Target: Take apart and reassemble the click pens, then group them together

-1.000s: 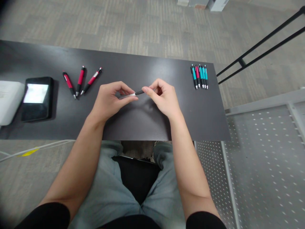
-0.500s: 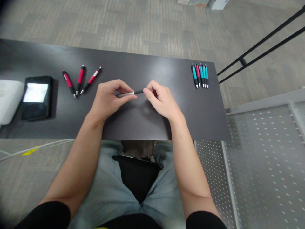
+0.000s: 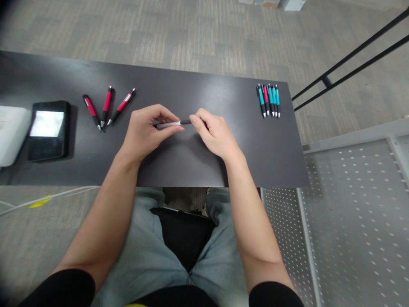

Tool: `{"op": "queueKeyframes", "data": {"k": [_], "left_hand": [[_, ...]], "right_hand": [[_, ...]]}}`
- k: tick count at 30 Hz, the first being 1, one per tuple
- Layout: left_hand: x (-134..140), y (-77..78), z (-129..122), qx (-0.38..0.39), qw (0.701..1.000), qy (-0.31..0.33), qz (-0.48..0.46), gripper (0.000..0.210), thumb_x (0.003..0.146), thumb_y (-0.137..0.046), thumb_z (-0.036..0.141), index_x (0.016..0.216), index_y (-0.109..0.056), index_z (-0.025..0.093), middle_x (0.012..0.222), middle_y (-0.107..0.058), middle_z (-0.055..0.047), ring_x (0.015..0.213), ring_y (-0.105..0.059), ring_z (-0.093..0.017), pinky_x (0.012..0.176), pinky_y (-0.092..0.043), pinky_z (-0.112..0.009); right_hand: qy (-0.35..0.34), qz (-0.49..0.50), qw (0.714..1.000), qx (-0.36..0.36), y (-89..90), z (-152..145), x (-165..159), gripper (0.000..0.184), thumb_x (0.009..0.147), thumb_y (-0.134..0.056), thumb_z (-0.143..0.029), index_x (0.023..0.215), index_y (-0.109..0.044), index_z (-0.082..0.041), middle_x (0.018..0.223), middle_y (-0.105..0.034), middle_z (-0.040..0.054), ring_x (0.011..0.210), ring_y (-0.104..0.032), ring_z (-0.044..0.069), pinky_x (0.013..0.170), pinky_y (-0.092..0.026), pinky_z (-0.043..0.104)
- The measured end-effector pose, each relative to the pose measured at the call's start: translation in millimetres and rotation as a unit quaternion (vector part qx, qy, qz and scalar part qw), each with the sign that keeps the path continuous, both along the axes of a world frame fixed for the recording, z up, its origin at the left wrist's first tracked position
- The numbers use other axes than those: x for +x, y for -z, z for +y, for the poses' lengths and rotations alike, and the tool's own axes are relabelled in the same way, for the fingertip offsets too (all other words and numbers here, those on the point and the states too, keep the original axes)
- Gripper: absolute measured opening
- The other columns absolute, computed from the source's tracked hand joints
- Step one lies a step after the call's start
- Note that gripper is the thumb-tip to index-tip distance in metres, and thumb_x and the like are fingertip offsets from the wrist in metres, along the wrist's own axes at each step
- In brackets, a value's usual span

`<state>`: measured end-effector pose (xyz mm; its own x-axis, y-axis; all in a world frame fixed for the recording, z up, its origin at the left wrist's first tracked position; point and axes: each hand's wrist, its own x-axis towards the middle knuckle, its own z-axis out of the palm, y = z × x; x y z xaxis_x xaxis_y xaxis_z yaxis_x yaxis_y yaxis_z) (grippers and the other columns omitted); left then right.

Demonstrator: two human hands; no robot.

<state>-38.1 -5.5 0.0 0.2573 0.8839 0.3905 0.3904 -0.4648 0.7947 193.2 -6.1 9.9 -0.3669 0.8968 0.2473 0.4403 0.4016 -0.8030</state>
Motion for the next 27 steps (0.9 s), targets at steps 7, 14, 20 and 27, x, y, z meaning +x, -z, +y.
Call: {"op": "queueKeyframes", "data": {"k": [7, 14, 20, 27], "left_hand": [[-3.8, -2.8, 0.5, -0.025, 0.999, 0.028, 0.036, 0.023, 0.102, -0.063, 0.049, 0.109, -0.077, 0.032, 0.102, -0.079, 0.000, 0.094, -0.073, -0.026, 0.086, -0.057, -0.044], [-0.6, -2.7, -0.2, 0.031, 0.999, -0.017, 0.030, 0.017, 0.091, -0.077, 0.044, 0.101, -0.076, 0.031, 0.100, -0.074, -0.002, 0.091, -0.069, -0.025, 0.082, -0.057, -0.042], [-0.5, 0.0, -0.1, -0.029, 0.998, 0.022, 0.042, 0.026, 0.103, -0.059, 0.051, 0.105, -0.077, 0.033, 0.097, -0.077, -0.002, 0.091, -0.073, -0.027, 0.084, -0.056, -0.045], [-0.6, -2.7, -0.4, 0.009, 0.998, -0.015, 0.053, 0.017, 0.093, -0.073, 0.046, 0.103, -0.075, 0.033, 0.104, -0.075, -0.002, 0.098, -0.069, -0.028, 0.088, -0.057, -0.045]], "right_hand": [[0.046, 0.005, 0.999, 0.019, -0.1, 0.7, 1.7, 0.036, 0.100, -0.062, -0.057, 0.079, -0.058, -0.028, 0.072, -0.050, 0.0009, 0.069, -0.048, 0.023, 0.070, -0.037, 0.037], [0.059, 0.007, 0.998, 0.015, 0.6, 0.9, 1.2, 0.043, 0.099, -0.063, -0.060, 0.072, -0.055, -0.027, 0.068, -0.048, 0.0004, 0.066, -0.044, 0.021, 0.067, -0.034, 0.037], [0.050, 0.018, 0.998, 0.018, 2.8, 1.0, 0.4, 0.041, 0.100, -0.063, -0.059, 0.074, -0.057, -0.027, 0.069, -0.047, 0.0000, 0.066, -0.043, 0.021, 0.066, -0.032, 0.036], [0.045, 0.010, 0.999, 0.019, 3.4, 1.1, 1.8, 0.041, 0.102, -0.059, -0.057, 0.075, -0.055, -0.027, 0.070, -0.047, -0.0001, 0.066, -0.044, 0.021, 0.068, -0.034, 0.037]]}}
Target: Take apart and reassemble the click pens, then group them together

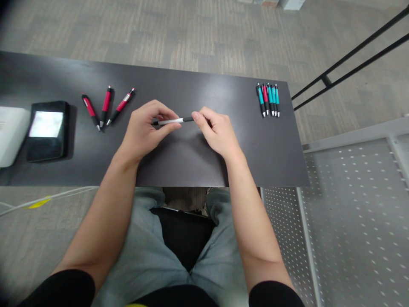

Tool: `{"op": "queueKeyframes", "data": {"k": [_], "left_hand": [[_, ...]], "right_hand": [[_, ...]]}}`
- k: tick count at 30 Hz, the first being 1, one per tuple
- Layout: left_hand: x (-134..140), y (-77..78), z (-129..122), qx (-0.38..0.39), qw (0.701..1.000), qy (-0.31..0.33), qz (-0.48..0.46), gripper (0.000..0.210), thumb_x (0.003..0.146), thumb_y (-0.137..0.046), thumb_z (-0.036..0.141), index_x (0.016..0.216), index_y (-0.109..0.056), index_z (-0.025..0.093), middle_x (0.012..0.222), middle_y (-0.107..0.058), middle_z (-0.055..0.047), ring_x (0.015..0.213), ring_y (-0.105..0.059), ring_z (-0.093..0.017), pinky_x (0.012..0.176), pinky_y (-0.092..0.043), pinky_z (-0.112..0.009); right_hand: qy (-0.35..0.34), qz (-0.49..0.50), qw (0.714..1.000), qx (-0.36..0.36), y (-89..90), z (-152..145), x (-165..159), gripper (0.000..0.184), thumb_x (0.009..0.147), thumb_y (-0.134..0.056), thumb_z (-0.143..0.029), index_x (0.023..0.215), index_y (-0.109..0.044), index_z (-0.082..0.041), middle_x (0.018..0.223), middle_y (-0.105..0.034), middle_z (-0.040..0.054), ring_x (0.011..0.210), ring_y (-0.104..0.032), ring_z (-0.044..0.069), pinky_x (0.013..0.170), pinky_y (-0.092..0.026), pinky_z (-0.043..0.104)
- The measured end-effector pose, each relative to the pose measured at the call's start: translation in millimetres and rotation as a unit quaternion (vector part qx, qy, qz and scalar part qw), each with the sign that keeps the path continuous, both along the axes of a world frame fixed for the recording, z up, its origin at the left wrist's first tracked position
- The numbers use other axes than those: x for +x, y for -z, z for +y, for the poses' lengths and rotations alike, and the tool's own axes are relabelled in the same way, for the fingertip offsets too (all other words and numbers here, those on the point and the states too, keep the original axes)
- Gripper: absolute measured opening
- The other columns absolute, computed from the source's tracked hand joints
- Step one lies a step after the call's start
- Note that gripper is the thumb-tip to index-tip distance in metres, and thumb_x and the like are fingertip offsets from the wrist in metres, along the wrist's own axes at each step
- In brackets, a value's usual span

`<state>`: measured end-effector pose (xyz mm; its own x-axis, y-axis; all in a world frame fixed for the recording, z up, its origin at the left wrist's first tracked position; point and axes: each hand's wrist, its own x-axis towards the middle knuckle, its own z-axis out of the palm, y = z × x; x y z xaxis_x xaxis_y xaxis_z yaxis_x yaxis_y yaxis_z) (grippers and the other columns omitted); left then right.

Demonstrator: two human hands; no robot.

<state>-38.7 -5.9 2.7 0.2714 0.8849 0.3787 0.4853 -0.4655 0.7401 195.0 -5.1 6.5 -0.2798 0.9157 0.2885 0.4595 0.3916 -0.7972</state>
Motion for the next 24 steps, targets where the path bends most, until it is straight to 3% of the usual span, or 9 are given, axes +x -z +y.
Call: {"op": "queueKeyframes", "data": {"k": [3, 6, 11, 15, 19, 24], "left_hand": [[0.7, 1.9, 1.1, -0.013, 0.999, 0.029, -0.020, 0.020, 0.099, -0.066, 0.046, 0.109, -0.076, 0.032, 0.105, -0.077, -0.003, 0.098, -0.071, -0.027, 0.089, -0.056, -0.044], [1.0, 0.4, 1.2, -0.024, 0.999, 0.046, -0.008, 0.023, 0.102, -0.058, 0.048, 0.101, -0.077, 0.034, 0.098, -0.078, -0.001, 0.093, -0.072, -0.027, 0.086, -0.054, -0.044], [-1.2, -3.9, 0.6, 0.022, 0.999, 0.033, 0.004, 0.023, 0.094, -0.067, 0.053, 0.102, -0.076, 0.033, 0.103, -0.076, -0.001, 0.094, -0.067, -0.028, 0.084, -0.052, -0.047], [-0.7, 1.0, 1.8, -0.016, 0.999, 0.028, -0.007, 0.025, 0.097, -0.064, 0.053, 0.109, -0.076, 0.034, 0.105, -0.078, -0.001, 0.095, -0.070, -0.029, 0.085, -0.053, -0.047], [-0.4, -0.2, 2.0, 0.004, 0.999, 0.036, 0.019, 0.028, 0.100, -0.059, 0.055, 0.098, -0.076, 0.034, 0.097, -0.078, -0.001, 0.092, -0.071, -0.029, 0.085, -0.051, -0.049], [-2.1, -4.0, 1.3, 0.009, 0.999, 0.017, 0.026, 0.030, 0.094, -0.065, 0.059, 0.106, -0.074, 0.034, 0.107, -0.076, -0.001, 0.098, -0.067, -0.028, 0.089, -0.054, -0.048]], "right_hand": [[0.004, 0.007, 1.000, 0.005, -0.8, -0.4, -0.5, 0.039, 0.102, -0.060, -0.057, 0.076, -0.056, -0.027, 0.070, -0.049, -0.0006, 0.066, -0.045, 0.020, 0.068, -0.033, 0.036], [0.010, 0.003, 1.000, 0.005, -1.3, -0.3, -1.8, 0.039, 0.101, -0.061, -0.057, 0.076, -0.058, -0.027, 0.070, -0.049, -0.0006, 0.065, -0.045, 0.020, 0.067, -0.032, 0.036], [-0.007, 0.015, 1.000, 0.006, -1.6, -0.1, -2.2, 0.038, 0.100, -0.064, -0.051, 0.072, -0.058, -0.027, 0.068, -0.049, -0.0005, 0.065, -0.045, 0.021, 0.066, -0.032, 0.036], [-0.008, 0.022, 1.000, 0.007, -0.9, 0.0, -0.7, 0.034, 0.101, -0.064, -0.048, 0.075, -0.060, -0.027, 0.067, -0.048, -0.0009, 0.064, -0.046, 0.020, 0.067, -0.033, 0.036], [0.001, 0.010, 1.000, 0.004, 0.3, 0.3, -0.7, 0.036, 0.101, -0.063, -0.052, 0.075, -0.060, -0.027, 0.068, -0.049, -0.0004, 0.065, -0.045, 0.020, 0.068, -0.034, 0.037], [0.003, -0.002, 1.000, 0.005, -0.2, 0.7, -2.2, 0.043, 0.100, -0.061, -0.060, 0.072, -0.060, -0.027, 0.067, -0.051, 0.0001, 0.064, -0.047, 0.021, 0.068, -0.036, 0.037]]}}
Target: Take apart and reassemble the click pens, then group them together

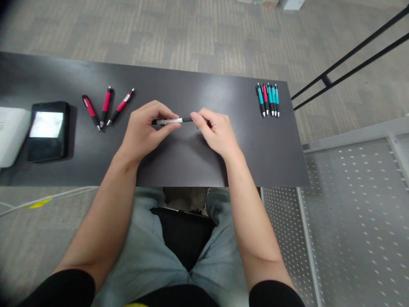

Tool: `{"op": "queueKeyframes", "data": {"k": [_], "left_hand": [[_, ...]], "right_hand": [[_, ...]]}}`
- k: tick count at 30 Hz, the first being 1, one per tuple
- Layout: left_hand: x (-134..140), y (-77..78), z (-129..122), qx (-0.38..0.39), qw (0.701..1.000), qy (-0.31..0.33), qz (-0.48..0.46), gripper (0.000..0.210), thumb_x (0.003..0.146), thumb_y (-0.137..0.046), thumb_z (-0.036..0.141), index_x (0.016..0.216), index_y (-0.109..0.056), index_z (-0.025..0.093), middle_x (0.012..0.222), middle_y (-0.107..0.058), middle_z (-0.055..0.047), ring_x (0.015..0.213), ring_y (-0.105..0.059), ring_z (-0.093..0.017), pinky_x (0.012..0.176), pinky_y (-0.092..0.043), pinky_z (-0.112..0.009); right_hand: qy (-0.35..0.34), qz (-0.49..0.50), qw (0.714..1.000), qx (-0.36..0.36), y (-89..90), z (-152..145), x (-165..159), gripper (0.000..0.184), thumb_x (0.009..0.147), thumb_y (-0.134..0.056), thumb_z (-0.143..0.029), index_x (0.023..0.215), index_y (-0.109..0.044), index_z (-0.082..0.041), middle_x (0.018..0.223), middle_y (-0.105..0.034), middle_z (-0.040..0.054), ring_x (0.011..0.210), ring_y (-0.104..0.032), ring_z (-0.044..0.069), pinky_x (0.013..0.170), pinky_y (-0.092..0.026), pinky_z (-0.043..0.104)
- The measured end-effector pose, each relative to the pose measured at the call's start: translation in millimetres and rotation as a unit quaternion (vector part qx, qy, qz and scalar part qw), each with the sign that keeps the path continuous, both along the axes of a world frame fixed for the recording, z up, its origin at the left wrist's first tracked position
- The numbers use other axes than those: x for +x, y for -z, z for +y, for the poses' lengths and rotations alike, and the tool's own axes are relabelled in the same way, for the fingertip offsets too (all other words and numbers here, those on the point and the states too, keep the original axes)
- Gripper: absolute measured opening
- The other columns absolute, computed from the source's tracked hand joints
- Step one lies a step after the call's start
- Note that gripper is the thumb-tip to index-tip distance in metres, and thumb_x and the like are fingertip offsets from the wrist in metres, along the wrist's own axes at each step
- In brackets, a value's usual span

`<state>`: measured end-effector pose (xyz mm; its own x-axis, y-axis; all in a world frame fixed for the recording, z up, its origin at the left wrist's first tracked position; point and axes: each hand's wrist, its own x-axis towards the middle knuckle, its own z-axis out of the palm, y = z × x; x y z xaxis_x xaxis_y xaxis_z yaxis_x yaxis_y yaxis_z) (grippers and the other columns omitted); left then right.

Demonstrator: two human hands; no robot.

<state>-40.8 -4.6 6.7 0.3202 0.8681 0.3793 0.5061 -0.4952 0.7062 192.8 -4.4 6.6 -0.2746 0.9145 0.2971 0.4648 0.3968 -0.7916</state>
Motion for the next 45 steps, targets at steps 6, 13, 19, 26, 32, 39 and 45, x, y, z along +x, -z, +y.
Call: {"op": "queueKeyframes", "data": {"k": [6, 13, 19, 26, 32, 39, 45], "left_hand": [[1, 4.7, 1, -0.016, 1.000, 0.015, -0.008, 0.030, 0.101, -0.057, 0.055, 0.095, -0.077, 0.034, 0.094, -0.077, -0.001, 0.090, -0.071, -0.028, 0.085, -0.050, -0.048], [-1, 2.9, 2, -0.007, 1.000, 0.022, -0.005, 0.026, 0.093, -0.067, 0.053, 0.109, -0.075, 0.034, 0.109, -0.077, -0.001, 0.095, -0.069, -0.030, 0.084, -0.050, -0.048], [1, 7.2, 2, 0.009, 0.999, 0.015, 0.035, 0.023, 0.102, -0.059, 0.048, 0.101, -0.077, 0.035, 0.100, -0.080, 0.000, 0.094, -0.073, -0.029, 0.087, -0.048, -0.048], [2, 3.2, -4, 0.057, 0.996, -0.007, 0.069, 0.017, 0.102, -0.065, 0.036, 0.105, -0.077, 0.024, 0.104, -0.079, -0.001, 0.098, -0.071, -0.024, 0.092, -0.046, -0.041], [6, 0.2, -7, 0.023, 0.999, -0.004, 0.026, 0.015, 0.101, -0.068, 0.037, 0.103, -0.077, 0.026, 0.100, -0.080, -0.001, 0.093, -0.073, -0.025, 0.090, -0.049, -0.041], [20, 2.0, -14, -0.111, 0.981, 0.101, -0.125, 0.017, 0.103, -0.065, 0.042, 0.111, -0.072, 0.029, 0.096, -0.082, 0.001, 0.092, -0.077, -0.026, 0.088, -0.055, -0.038], [24, 3.9, -14, -0.160, 0.963, 0.127, -0.177, 0.013, 0.102, -0.068, 0.039, 0.108, -0.071, 0.027, 0.098, -0.081, 0.000, 0.083, -0.076, -0.022, 0.078, -0.056, -0.034]], "right_hand": [[0.008, -0.001, 1.000, -0.003, 0.0, 0, 0, 0.043, 0.099, -0.062, -0.061, 0.072, -0.062, -0.027, 0.065, -0.051, -0.0003, 0.063, -0.046, 0.021, 0.066, -0.034, 0.037], [0.008, 0.003, 1.000, -0.007, 0.8, 0, 0, 0.042, 0.099, -0.063, -0.060, 0.072, -0.065, -0.028, 0.065, -0.051, 0.0000, 0.063, -0.044, 0.021, 0.066, -0.034, 0.037], [0.003, 0.006, 1.000, -0.006, 1.5, 0, 1, 0.038, 0.099, -0.066, -0.056, 0.074, -0.066, -0.028, 0.065, -0.052, -0.0008, 0.061, -0.044, 0.020, 0.065, -0.032, 0.037], [-0.014, 0.025, 0.999, -0.014, 4.0, 0, 3, 0.034, 0.099, -0.069, -0.050, 0.074, -0.067, -0.026, 0.061, -0.049, -0.0030, 0.059, -0.041, 0.017, 0.062, -0.029, 0.035], [0.014, 0.096, 0.995, -0.031, 6.2, 1, -5, 0.039, 0.094, -0.073, -0.058, 0.073, -0.065, -0.026, 0.062, -0.049, -0.0023, 0.059, -0.042, 0.017, 0.061, -0.030, 0.034], [-0.046, 0.239, 0.968, -0.069, 16.1, 6, -7, 0.041, 0.076, -0.091, -0.057, 0.083, -0.060, -0.030, 0.071, -0.050, -0.0026, 0.060, -0.045, 0.017, 0.055, -0.036, 0.034], [-0.035, 0.264, 0.961, -0.076, 16.1, 5, -10, 0.037, 0.079, -0.090, -0.055, 0.090, -0.062, -0.032, 0.077, -0.055, -0.0023, 0.060, -0.049, 0.016, 0.054, -0.043, 0.034]]}}
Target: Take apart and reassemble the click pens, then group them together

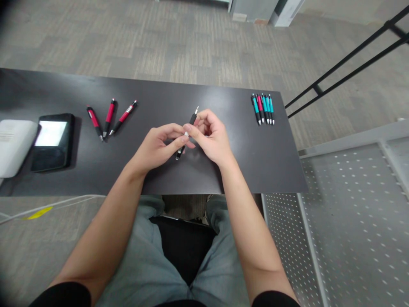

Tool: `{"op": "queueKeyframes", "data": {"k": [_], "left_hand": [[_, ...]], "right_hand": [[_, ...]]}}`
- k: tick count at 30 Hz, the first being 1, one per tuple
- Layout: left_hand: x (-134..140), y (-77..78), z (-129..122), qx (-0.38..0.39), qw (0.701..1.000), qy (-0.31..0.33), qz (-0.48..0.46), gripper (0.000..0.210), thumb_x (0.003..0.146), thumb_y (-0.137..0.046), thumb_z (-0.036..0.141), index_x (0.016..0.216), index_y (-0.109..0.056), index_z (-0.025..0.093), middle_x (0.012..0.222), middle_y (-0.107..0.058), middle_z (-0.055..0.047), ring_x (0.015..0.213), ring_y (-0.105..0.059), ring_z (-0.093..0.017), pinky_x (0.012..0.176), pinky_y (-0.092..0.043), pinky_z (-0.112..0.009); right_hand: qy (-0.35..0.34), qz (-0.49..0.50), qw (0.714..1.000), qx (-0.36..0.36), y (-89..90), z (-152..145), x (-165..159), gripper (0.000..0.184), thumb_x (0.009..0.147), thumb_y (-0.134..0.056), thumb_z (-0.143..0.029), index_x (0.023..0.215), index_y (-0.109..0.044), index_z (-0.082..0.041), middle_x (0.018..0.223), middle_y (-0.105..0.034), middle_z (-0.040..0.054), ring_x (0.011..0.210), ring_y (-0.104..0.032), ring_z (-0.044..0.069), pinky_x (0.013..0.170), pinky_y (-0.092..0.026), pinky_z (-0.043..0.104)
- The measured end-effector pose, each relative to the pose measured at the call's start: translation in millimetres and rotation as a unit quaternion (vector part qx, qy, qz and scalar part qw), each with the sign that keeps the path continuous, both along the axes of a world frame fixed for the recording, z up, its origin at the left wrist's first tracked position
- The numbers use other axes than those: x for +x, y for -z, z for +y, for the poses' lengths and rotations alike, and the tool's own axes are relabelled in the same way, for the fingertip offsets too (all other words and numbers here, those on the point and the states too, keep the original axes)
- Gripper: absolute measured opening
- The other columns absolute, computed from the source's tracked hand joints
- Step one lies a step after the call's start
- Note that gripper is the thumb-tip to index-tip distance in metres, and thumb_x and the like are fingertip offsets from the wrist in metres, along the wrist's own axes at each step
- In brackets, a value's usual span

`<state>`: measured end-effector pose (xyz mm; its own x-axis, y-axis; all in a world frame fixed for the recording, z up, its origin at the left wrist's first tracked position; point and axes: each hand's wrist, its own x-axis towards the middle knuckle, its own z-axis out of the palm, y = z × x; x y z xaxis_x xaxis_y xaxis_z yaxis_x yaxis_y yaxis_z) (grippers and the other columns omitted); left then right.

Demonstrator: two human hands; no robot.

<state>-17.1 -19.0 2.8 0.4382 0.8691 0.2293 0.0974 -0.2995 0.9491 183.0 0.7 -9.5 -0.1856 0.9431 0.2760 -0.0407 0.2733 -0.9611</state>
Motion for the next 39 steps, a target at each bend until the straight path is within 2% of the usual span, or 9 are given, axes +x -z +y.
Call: {"op": "queueKeyframes", "data": {"k": [6, 11, 14, 20, 25, 28, 32, 37, 39], "left_hand": [[6, -2.5, 0, -0.090, 0.992, 0.026, -0.079, 0.018, 0.103, -0.066, 0.044, 0.105, -0.069, 0.026, 0.099, -0.080, -0.002, 0.067, -0.070, -0.016, 0.067, -0.059, -0.031], [12, -5.4, 1, -0.138, 0.981, 0.048, -0.130, 0.024, 0.102, -0.067, 0.049, 0.102, -0.070, 0.024, 0.098, -0.080, -0.004, 0.062, -0.069, -0.015, 0.062, -0.060, -0.030], [12, -3.6, 2, -0.141, 0.981, 0.059, -0.121, 0.026, 0.101, -0.068, 0.049, 0.100, -0.071, 0.023, 0.095, -0.080, -0.004, 0.063, -0.070, -0.016, 0.063, -0.061, -0.031], [8, 4.1, 3, -0.092, 0.990, 0.030, -0.103, 0.022, 0.098, -0.072, 0.046, 0.097, -0.069, 0.024, 0.096, -0.080, -0.002, 0.076, -0.074, -0.018, 0.068, -0.063, -0.029], [8, 5.4, 2, -0.076, 0.992, 0.000, -0.098, 0.022, 0.097, -0.074, 0.048, 0.099, -0.069, 0.026, 0.095, -0.079, 0.000, 0.074, -0.074, -0.017, 0.069, -0.062, -0.029], [6, 3.3, 5, -0.103, 0.989, -0.032, -0.098, 0.029, 0.095, -0.073, 0.055, 0.099, -0.067, 0.026, 0.099, -0.080, -0.002, 0.071, -0.074, -0.018, 0.068, -0.062, -0.033], [0, 0.0, 12, -0.144, 0.978, -0.104, -0.106, 0.038, 0.094, -0.070, 0.063, 0.103, -0.062, 0.027, 0.107, -0.080, -0.004, 0.073, -0.076, -0.021, 0.070, -0.061, -0.037], [-3, -1.1, 11, -0.174, 0.974, -0.072, -0.130, 0.040, 0.091, -0.073, 0.063, 0.099, -0.059, 0.026, 0.106, -0.080, -0.004, 0.070, -0.076, -0.020, 0.071, -0.063, -0.037], [-2, -0.2, 10, -0.178, 0.972, -0.059, -0.140, 0.038, 0.092, -0.073, 0.061, 0.100, -0.059, 0.026, 0.107, -0.080, -0.004, 0.070, -0.076, -0.019, 0.071, -0.064, -0.037]], "right_hand": [[0.005, 0.021, 1.000, -0.019, -9.1, -3, -7, 0.028, 0.091, -0.079, -0.055, 0.107, -0.072, -0.033, 0.083, -0.063, -0.0010, 0.067, -0.054, 0.016, 0.060, -0.050, 0.034], [0.008, -0.013, 0.999, -0.051, -7.8, -2, -10, 0.036, 0.097, -0.069, -0.060, 0.113, -0.073, -0.028, 0.078, -0.057, -0.0017, 0.064, -0.049, 0.015, 0.059, -0.047, 0.032], [-0.003, 0.009, 0.998, -0.064, -6.2, -2, -14, 0.039, 0.100, -0.065, -0.058, 0.117, -0.074, -0.023, 0.072, -0.050, -0.0028, 0.061, -0.043, 0.014, 0.057, -0.042, 0.030], [-0.015, 0.062, 0.997, -0.047, -7.7, -5, -21, 0.028, 0.098, -0.073, -0.049, 0.099, -0.073, -0.021, 0.066, -0.050, -0.0045, 0.056, -0.038, 0.012, 0.053, -0.031, 0.030], [-0.017, 0.004, 0.998, -0.062, -14.1, -5, -18, 0.036, 0.097, -0.070, -0.059, 0.107, -0.072, -0.024, 0.074, -0.058, -0.0012, 0.063, -0.049, 0.015, 0.060, -0.044, 0.031], [-0.020, -0.052, 0.996, -0.064, -14.1, -6, -10, 0.046, 0.088, -0.078, -0.062, 0.123, -0.068, -0.032, 0.094, -0.065, 0.0019, 0.071, -0.056, 0.019, 0.067, -0.052, 0.036], [-0.083, -0.173, 0.981, 0.034, -6.2, -8, 0, 0.086, 0.066, -0.099, -0.047, 0.141, -0.059, -0.042, 0.123, -0.065, 0.0042, 0.071, -0.058, 0.021, 0.075, -0.057, 0.043], [-0.079, -0.226, 0.964, 0.118, 3.7, -8, 1, 0.067, 0.083, -0.084, -0.033, 0.144, -0.059, -0.046, 0.102, -0.065, 0.0032, 0.067, -0.060, 0.023, 0.074, -0.057, 0.047], [-0.090, -0.225, 0.961, 0.131, 4.7, -7, 3, 0.074, 0.079, -0.087, -0.030, 0.145, -0.058, -0.047, 0.101, -0.066, 0.0030, 0.069, -0.061, 0.024, 0.075, -0.057, 0.047]]}}
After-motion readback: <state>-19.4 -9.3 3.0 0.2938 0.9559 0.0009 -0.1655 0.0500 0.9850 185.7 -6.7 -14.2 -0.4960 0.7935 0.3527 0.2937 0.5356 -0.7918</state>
